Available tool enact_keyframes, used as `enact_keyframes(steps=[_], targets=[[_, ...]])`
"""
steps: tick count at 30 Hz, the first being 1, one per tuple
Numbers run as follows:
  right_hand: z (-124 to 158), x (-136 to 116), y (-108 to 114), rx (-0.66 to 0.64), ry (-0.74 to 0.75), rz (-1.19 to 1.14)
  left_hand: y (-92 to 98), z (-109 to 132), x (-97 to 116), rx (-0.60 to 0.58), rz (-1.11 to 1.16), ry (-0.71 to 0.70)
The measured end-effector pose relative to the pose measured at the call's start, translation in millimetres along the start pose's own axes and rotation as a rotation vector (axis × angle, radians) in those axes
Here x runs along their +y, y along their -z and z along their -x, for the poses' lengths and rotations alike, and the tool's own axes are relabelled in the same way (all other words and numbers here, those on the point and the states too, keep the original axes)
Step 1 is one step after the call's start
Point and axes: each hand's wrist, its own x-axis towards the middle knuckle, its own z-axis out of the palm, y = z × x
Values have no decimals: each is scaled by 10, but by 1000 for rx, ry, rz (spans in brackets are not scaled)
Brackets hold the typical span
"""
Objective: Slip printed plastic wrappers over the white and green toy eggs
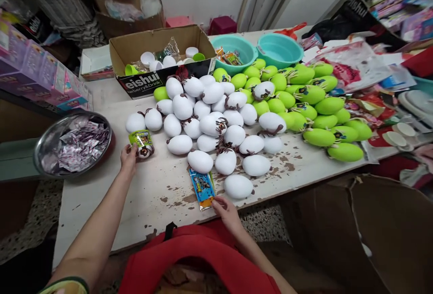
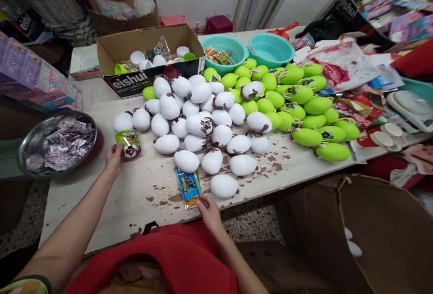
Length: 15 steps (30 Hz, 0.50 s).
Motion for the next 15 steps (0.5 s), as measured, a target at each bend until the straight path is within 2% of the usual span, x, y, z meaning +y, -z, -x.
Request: enact_keyframes(steps=[1, 3, 4, 5, 7, 9, 12, 15], targets=[[-22, 23, 9, 8, 12, -2, -1, 110, 6, 40, -65, -26], [-84, 48, -15, 23, 44, -10, -49, 481, -31, 8, -329, -71], [-123, 52, -45, 29, 61, -15, -108, 720, -83, -70, -519, -80], [-163, 54, -81, 34, 76, -19, -192, 970, -157, -266, -724, -76], [-240, 57, -163, 39, 98, -25, -417, 1431, -355, -471, -800, -35], [-294, 65, -237, 38, 107, -26, -650, 1746, -563, -573, -829, 7], [-318, 86, -310, 33, 109, -22, -845, 1899, -783, -614, -812, 41], [-308, 110, -338, 22, 115, -26, -802, 1848, -868, -637, -734, 71]])
